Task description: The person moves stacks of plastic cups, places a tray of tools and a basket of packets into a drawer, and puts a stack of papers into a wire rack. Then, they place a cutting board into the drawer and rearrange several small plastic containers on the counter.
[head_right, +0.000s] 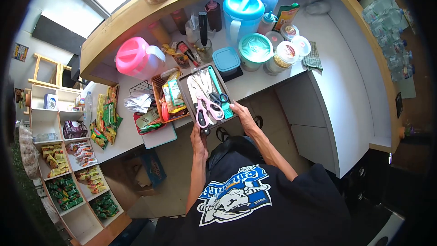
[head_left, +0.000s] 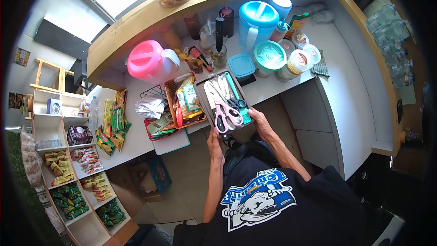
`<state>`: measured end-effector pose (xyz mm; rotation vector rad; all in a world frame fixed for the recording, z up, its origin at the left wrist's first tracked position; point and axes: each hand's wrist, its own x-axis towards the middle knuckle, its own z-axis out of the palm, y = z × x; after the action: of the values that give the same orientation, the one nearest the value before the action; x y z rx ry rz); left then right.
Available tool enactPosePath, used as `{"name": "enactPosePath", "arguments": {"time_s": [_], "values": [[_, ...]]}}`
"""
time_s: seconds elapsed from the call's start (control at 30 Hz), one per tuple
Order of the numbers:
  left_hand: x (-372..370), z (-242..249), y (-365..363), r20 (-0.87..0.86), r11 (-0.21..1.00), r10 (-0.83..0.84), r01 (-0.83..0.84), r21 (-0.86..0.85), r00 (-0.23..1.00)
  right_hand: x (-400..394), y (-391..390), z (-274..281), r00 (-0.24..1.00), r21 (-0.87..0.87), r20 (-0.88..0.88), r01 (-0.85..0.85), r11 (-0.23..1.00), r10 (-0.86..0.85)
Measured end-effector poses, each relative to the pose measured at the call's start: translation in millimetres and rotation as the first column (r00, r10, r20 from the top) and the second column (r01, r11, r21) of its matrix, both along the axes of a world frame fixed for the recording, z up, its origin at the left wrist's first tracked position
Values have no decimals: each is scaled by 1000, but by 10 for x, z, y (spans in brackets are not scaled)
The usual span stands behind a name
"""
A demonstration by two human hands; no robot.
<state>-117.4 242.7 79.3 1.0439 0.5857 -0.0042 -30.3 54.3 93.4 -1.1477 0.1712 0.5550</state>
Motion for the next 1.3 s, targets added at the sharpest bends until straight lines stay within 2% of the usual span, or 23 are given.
{"name": "enactPosePath", "arguments": {"time_s": [0.17, 0.3, 0.43, 0.53, 0.57, 0.67, 0.7, 0.8, 0.83, 0.97, 1.0, 1.1, 1.2, 1.23, 1.27, 1.3], "values": [[-64, 268, -11, 45, 999, -40, 41, -33, 998, -151, -70, 225, 999, 37, 17, 42, 998, -43], [-81, 545, -136, 73, 995, -98, 98, 5, 992, -329, -247, 399, 992, 6, 67, 105, 995, -105], [-92, 879, -236, -39, 928, -350, 352, 118, 936, -615, -604, 632, 981, -43, 91, 176, 983, -172], [-82, 1149, -505, -52, 843, -494, 493, 215, 868, -874, -946, 883, 958, -33, 116, 267, 963, -261], [-87, 1162, -576, -48, 785, -572, 564, 258, 819, -945, -1060, 963, 937, -92, 181, 318, 944, -298], [-85, 1316, -1067, 23, 732, -639, 598, 326, 769, -1250, -1470, 1204, 895, -228, 235, 430, 874, -379], [-75, 1341, -1224, 28, 711, -669, 629, 316, 742, -1379, -1629, 1209, 892, -339, 223, 448, 827, -392], [16, 1299, -1637, 51, 569, -817, 791, 225, 574, -1705, -2043, 1413, 832, -520, 307, 553, 651, -462], [22, 1133, -1741, 63, 543, -838, 814, 206, 543, -1868, -2089, 1267, 798, -480, 304, 600, 640, -520], [244, 1124, -2507, 105, 397, -918, 897, 195, 383, -2116, -2478, 1173, 603, -335, 365, 796, 505, -709], [284, 1129, -2720, 88, 348, -937, 917, 195, 337, -2148, -2579, 1174, 532, -285, 405, 847, 450, -744], [456, 1080, -3395, 0, 179, -983, 963, 202, 183, -2220, -2981, 993, 400, -163, 338, 916, 366, -852], [556, 869, -4093, 74, 133, -990, 972, 194, 121, -2277, -3444, 824, 326, -154, 352, 945, 289, -877], [597, 841, -4332, 32, 90, -996, 984, 155, 86, -2179, -3571, 881, 196, -102, 364, 980, 171, -911], [635, 743, -4567, 46, 69, -997, 989, 134, 63, -2195, -3735, 806, 177, -123, 330, 982, 144, -927], [692, 507, -4830, -3, 51, -999, 992, 112, 52, -2200, -3969, 486, 168, -140, 235, 980, 138, -957]]}}
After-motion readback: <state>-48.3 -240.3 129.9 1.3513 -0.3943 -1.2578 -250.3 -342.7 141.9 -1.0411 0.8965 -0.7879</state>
